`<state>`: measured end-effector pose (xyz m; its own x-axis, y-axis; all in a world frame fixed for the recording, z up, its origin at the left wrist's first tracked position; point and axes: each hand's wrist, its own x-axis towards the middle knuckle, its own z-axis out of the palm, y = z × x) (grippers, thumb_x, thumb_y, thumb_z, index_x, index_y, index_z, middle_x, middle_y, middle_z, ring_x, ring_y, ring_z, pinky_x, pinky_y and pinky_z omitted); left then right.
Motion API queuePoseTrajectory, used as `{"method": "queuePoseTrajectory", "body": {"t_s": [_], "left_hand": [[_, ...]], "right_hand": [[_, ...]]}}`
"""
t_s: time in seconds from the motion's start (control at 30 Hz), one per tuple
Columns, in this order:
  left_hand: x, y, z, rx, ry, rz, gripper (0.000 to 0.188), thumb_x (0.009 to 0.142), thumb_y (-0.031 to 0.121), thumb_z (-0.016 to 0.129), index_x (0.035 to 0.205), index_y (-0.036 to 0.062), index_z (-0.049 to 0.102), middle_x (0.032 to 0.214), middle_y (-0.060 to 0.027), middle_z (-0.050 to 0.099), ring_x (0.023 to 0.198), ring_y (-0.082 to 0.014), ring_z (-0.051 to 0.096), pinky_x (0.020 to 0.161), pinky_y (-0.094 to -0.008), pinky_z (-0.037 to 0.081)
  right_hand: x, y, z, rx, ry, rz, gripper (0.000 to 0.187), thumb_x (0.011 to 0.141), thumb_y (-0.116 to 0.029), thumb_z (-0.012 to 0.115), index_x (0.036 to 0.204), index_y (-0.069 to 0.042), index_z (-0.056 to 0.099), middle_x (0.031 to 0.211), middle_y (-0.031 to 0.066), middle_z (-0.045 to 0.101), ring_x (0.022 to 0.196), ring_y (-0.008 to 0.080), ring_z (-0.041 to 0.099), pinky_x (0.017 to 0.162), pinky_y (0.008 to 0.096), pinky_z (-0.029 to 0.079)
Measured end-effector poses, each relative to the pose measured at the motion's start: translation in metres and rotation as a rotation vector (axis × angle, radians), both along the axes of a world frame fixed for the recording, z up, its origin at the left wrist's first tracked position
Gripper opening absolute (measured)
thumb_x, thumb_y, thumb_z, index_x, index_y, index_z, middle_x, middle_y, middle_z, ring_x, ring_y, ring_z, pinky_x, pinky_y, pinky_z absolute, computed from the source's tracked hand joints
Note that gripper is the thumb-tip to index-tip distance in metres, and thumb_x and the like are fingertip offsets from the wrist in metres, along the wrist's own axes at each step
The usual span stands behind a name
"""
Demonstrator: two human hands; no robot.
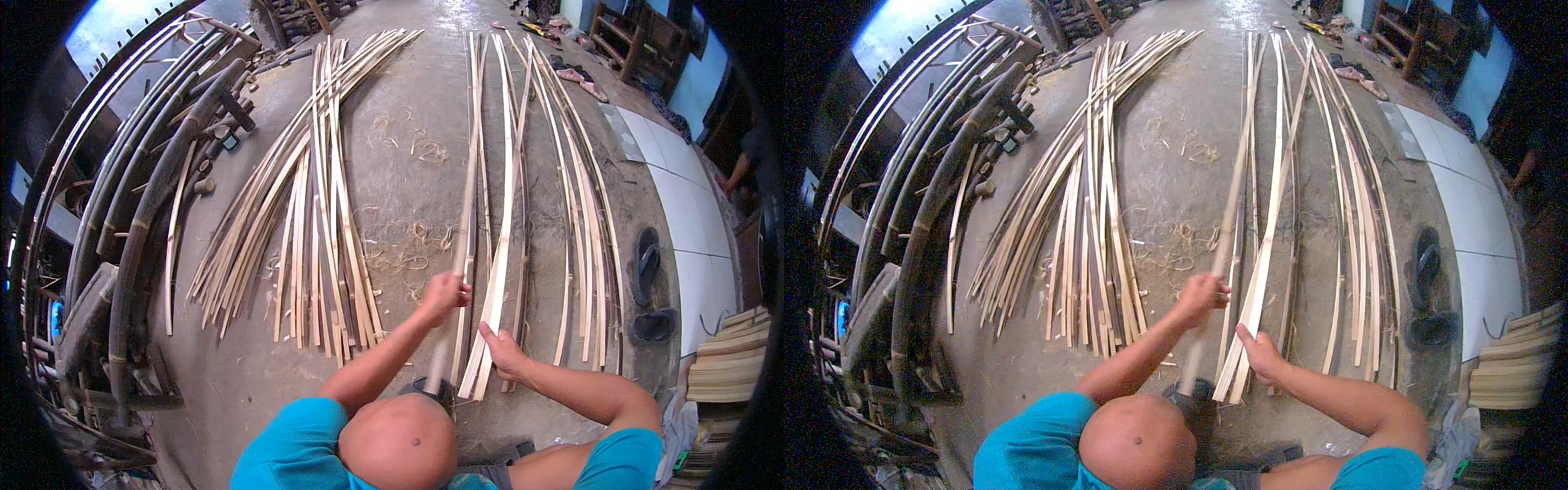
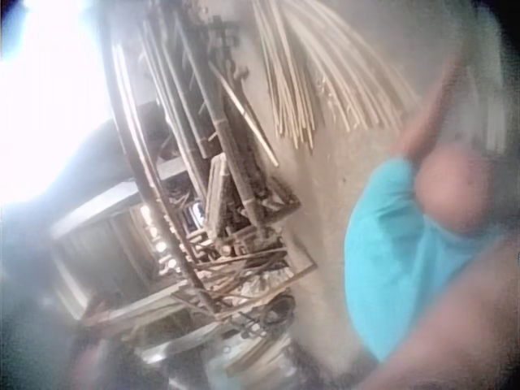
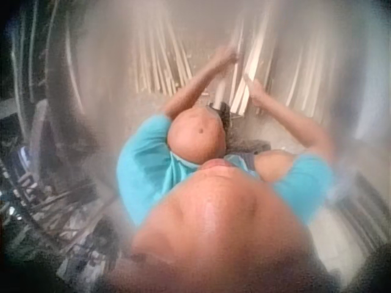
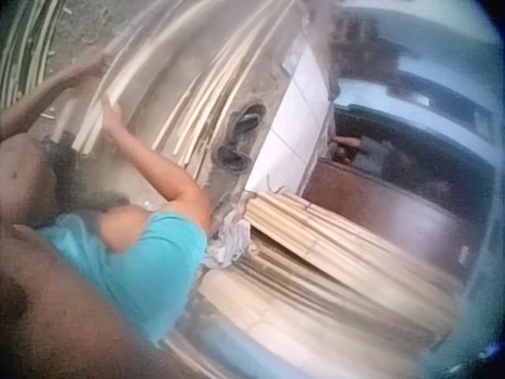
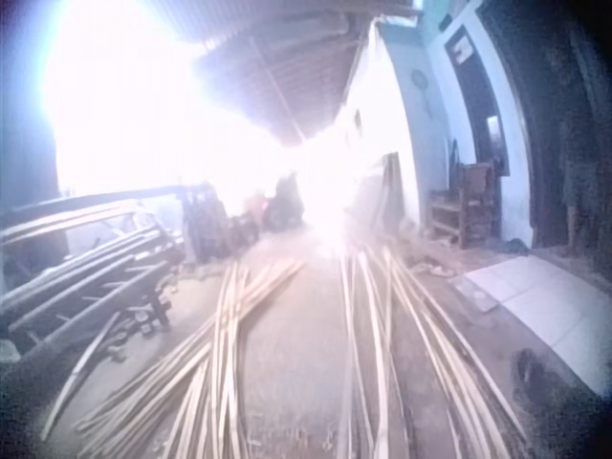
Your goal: The person sits on the floor and sorts thin wooden strips by picking them up, inspecting them, and placing them into piles. Later, the person stands and uses a yellow string to measure a bamboo structure.
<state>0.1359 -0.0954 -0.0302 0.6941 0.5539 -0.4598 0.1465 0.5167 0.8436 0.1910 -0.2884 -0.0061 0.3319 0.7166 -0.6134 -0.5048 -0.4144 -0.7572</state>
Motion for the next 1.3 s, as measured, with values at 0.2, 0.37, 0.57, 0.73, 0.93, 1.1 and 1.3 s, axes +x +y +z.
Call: {"method": "queuePoseTrajectory", "body": {"t_s": [0.2, 0.37, 0.57, 0.73, 0.93, 1.1, 1.3], "left_hand": [[-0.079, 0.068, 0.079, 0.456, -0.067, 0.183, 0.027, 0.100, 0.028, 0.046, 0.092, 0.0072, 0.060, 0.060, 0.0056, 0.047, 0.048, -0.0033, 0.040, 0.042, -0.0203, 0.032], [-0.113, 0.119, 0.076, 0.701, 0.002, 0.188, 0.022, 0.098, 0.025, 0.051, 0.096, 0.0050, 0.061, 0.060, 0.0080, 0.042, 0.049, -0.0022, 0.037, 0.043, -0.0201, 0.029], [-0.134, 0.194, 0.064, 0.678, 0.056, 0.166, 0.042, 0.100, 0.034, 0.044, 0.117, -0.0014, 0.059, 0.069, 0.0006, 0.053, 0.043, -0.0071, 0.044, 0.040, -0.0231, 0.038], [-0.130, 0.243, 0.052, 0.516, 0.099, 0.276, 0.043, 0.101, 0.037, 0.039, 0.109, -0.0002, 0.059, 0.064, 0.0016, 0.047, 0.044, -0.0075, 0.044, 0.040, -0.0235, 0.039], [-0.155, 0.300, 0.003, 0.062, 0.034, 0.232, 0.044, 0.100, 0.043, 0.038, 0.102, 0.0032, 0.057, 0.063, 0.0017, 0.048, 0.049, -0.0095, 0.047, 0.044, -0.0257, 0.042], [-0.172, 0.289, -0.029, 0.643, 0.553, 0.307, 0.053, 0.097, 0.046, 0.044, 0.110, -0.0051, 0.053, 0.083, -0.0160, 0.058, 0.070, -0.0285, 0.060, 0.064, -0.0375, 0.051], [-0.079, 0.125, -0.013, 0.526, 0.208, -0.282, 0.060, 0.096, 0.038, 0.051, 0.139, -0.0007, 0.037, 0.111, -0.0144, 0.063, 0.094, -0.0244, 0.061, 0.087, -0.0404, 0.048]], "right_hand": [[0.020, -0.025, -0.050, -0.168, -0.174, -0.022, 0.047, 0.095, -0.045, 0.053, 0.102, 0.001, 0.059, 0.096, 0.0083, 0.065, 0.088, 0.0132, 0.058, 0.078, 0.0326, 0.048], [0.023, -0.029, -0.065, -0.117, -0.162, -0.090, 0.045, 0.095, -0.042, 0.053, 0.105, 0.001, 0.059, 0.097, 0.0083, 0.065, 0.087, 0.0142, 0.059, 0.077, 0.0337, 0.049], [0.017, -0.009, -0.027, -0.097, -0.140, -0.002, 0.047, 0.095, -0.044, 0.053, 0.105, 0.002, 0.058, 0.095, 0.0073, 0.063, 0.083, 0.0132, 0.057, 0.074, 0.0330, 0.048], [0.013, 0.005, 0.006, -0.109, -0.153, 0.040, 0.054, 0.095, -0.048, 0.050, 0.111, 0.003, 0.058, 0.095, 0.0068, 0.063, 0.084, 0.0133, 0.055, 0.076, 0.0316, 0.047], [0.018, -0.002, -0.014, -0.117, -0.174, 0.023, 0.054, 0.096, -0.048, 0.050, 0.108, 0.003, 0.060, 0.095, 0.0070, 0.064, 0.085, 0.0136, 0.055, 0.077, 0.0324, 0.047], [0.010, 0.011, 0.006, -0.105, -0.113, 0.073, 0.054, 0.096, -0.048, 0.049, 0.107, 0.003, 0.060, 0.095, 0.0073, 0.064, 0.085, 0.0138, 0.055, 0.079, 0.0330, 0.046], [-0.008, 0.041, 0.017, -0.085, -0.044, 0.158, 0.050, 0.097, -0.047, 0.046, 0.094, -0.001, 0.064, 0.088, 0.0076, 0.065, 0.084, 0.0147, 0.056, 0.081, 0.0322, 0.044]]}}
